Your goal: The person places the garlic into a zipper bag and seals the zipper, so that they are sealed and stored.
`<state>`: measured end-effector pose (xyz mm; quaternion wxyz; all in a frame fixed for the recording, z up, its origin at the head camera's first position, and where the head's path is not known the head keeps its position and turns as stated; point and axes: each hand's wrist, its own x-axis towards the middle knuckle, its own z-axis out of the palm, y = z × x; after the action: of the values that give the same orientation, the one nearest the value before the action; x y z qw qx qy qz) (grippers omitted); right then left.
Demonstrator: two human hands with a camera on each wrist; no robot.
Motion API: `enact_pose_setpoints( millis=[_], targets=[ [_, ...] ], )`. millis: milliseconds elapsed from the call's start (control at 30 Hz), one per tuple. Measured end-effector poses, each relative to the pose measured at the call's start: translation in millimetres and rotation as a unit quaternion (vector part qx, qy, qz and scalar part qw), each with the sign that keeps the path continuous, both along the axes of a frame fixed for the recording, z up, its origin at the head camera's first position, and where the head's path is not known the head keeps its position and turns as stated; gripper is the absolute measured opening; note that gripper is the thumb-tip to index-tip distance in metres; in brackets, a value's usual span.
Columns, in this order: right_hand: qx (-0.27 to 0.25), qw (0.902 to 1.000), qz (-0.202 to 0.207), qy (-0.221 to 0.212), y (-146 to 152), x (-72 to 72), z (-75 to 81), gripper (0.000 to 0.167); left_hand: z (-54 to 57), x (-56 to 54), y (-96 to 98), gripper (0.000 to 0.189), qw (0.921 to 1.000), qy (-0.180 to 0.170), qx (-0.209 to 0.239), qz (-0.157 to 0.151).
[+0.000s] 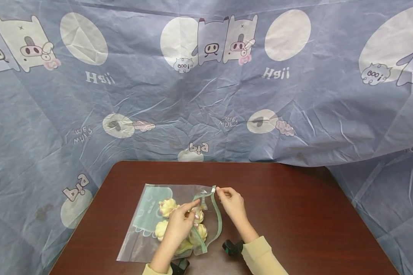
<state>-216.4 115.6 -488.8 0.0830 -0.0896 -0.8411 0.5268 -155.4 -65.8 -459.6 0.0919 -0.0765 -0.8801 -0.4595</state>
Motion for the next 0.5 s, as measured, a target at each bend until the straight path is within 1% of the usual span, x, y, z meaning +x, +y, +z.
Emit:
enact_pose_setpoints(
  millis=[133, 300, 400, 500],
  targets=[
    [-0.003, 0.9996, 0.013, -0.025, -2.8, -1.0, 2.0, 0.040, 0.2, 1.3, 0.8, 0.035, 1.0000, -0.003, -0.003, 0.001],
    [0.012, 0.9975, 0.035, -0.060, -5.6, -3.0, 1.5, 0.050, 0.6, 0.9, 1.5, 0.035, 0.9999, -0.013, 0.001, -0.002],
    [0.028, 0.9964, 0.041, -0.068, -7.5, -5.4, 0.4, 0.053, 0.2, 0.1, 1.9, 0.035, 0.9997, -0.024, 0.004, -0.005],
    [0.038, 0.9959, 0.045, -0.069, -9.2, -7.1, 0.9, 0.051, -0.7, -0.1, 2.1, 0.036, 0.9993, -0.034, 0.008, -0.010]
  ],
)
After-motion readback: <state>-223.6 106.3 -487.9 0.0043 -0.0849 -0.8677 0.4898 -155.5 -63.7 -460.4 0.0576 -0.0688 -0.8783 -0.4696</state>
